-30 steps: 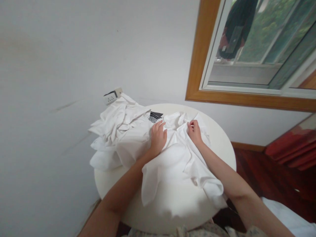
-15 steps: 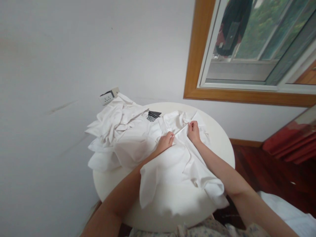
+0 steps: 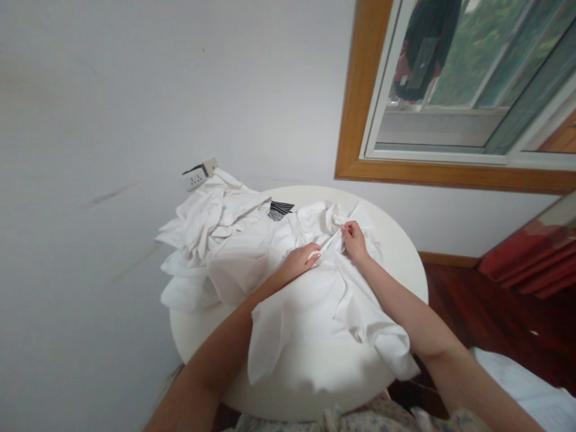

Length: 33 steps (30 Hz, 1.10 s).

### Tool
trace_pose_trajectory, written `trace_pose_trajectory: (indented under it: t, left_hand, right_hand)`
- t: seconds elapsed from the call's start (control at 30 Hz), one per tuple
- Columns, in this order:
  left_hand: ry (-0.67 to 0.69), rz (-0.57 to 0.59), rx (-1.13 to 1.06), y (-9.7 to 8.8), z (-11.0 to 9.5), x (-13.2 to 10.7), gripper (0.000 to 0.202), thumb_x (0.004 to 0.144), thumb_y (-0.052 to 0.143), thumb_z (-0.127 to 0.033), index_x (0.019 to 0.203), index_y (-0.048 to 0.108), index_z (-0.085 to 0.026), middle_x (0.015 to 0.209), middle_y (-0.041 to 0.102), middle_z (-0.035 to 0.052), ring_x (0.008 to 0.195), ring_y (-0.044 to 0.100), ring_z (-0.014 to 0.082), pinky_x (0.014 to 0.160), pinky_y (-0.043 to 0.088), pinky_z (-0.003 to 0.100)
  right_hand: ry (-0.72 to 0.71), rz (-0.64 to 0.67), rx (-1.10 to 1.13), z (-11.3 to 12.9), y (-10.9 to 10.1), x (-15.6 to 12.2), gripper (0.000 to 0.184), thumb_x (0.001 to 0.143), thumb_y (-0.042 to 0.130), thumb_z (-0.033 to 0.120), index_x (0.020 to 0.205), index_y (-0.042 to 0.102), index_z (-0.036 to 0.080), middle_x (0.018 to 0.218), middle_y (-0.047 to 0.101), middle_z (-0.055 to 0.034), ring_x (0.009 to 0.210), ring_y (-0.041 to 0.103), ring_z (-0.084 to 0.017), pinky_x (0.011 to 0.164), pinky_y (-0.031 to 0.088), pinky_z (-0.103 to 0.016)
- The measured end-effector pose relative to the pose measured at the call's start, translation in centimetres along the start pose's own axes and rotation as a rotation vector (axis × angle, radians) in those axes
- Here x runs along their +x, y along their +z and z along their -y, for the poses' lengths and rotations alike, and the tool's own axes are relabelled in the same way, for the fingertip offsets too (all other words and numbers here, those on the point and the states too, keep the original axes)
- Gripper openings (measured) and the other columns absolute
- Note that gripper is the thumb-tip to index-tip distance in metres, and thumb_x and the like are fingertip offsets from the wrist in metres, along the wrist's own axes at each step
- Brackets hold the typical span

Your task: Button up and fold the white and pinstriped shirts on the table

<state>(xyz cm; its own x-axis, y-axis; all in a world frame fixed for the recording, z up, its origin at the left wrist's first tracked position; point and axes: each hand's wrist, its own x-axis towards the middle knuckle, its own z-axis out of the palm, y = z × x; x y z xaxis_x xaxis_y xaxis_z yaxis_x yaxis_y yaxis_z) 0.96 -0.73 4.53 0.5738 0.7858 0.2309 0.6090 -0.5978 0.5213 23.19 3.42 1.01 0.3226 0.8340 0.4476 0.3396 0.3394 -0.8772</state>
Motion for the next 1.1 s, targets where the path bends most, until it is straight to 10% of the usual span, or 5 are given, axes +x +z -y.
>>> trace_pose_trajectory:
  t: [0.33, 0.5, 0.63, 1.1]
  left_hand:
    - [-0.036, -0.177, 0.168, 0.7, 0.9, -0.1, 0.028, 0.093, 0.045, -0.042, 0.105, 0.065, -0.025, 0.093, 0.072, 0.0031, 0.087, 0.067, 0.0186, 0.080, 0.048, 0.026]
    - [-0.041, -0.218, 0.054, 0.9, 0.9, -0.2, 0.025, 0.092, 0.048, -0.037, 0.102, 0.066, -0.023, 0.099, 0.072, 0.0039, 0.092, 0.065, 0.0192, 0.083, 0.048, 0.027]
    - [-0.042, -0.229, -0.144, 0.8, 0.9, -0.1, 0.023, 0.090, 0.048, -0.034, 0.098, 0.063, -0.019, 0.098, 0.070, 0.0047, 0.092, 0.063, 0.0186, 0.085, 0.047, 0.028]
    - [-0.013, -0.092, -0.377, 0.0, 0.7, -0.3, 0.025, 0.089, 0.045, -0.037, 0.085, 0.060, -0.017, 0.084, 0.064, 0.0020, 0.083, 0.059, 0.0166, 0.080, 0.046, 0.028]
  right_hand:
    - [-0.140, 0.233, -0.202, 0.9, -1.6, -0.9, 0.018, 0.088, 0.045, 0.032, 0.098, 0.055, 0.022, 0.076, 0.058, 0.0002, 0.069, 0.053, -0.017, 0.066, 0.043, -0.030]
    - [-0.520, 0.364, -0.330, 3.9, -1.9, -1.8, 0.031, 0.083, 0.056, 0.024, 0.112, 0.064, 0.024, 0.114, 0.062, -0.0089, 0.111, 0.051, -0.026, 0.096, 0.037, -0.045]
    - [-0.668, 0.623, -0.238, 5.7, -1.2, -2.9, 0.035, 0.088, 0.052, 0.025, 0.122, 0.061, 0.028, 0.113, 0.065, -0.0073, 0.108, 0.055, -0.024, 0.096, 0.039, -0.044]
    - [-0.373, 0.643, -0.025, 5.2, 0.2, -4.1, 0.014, 0.087, 0.058, 0.032, 0.092, 0.065, 0.021, 0.089, 0.068, -0.0057, 0.085, 0.062, -0.019, 0.081, 0.048, -0.035]
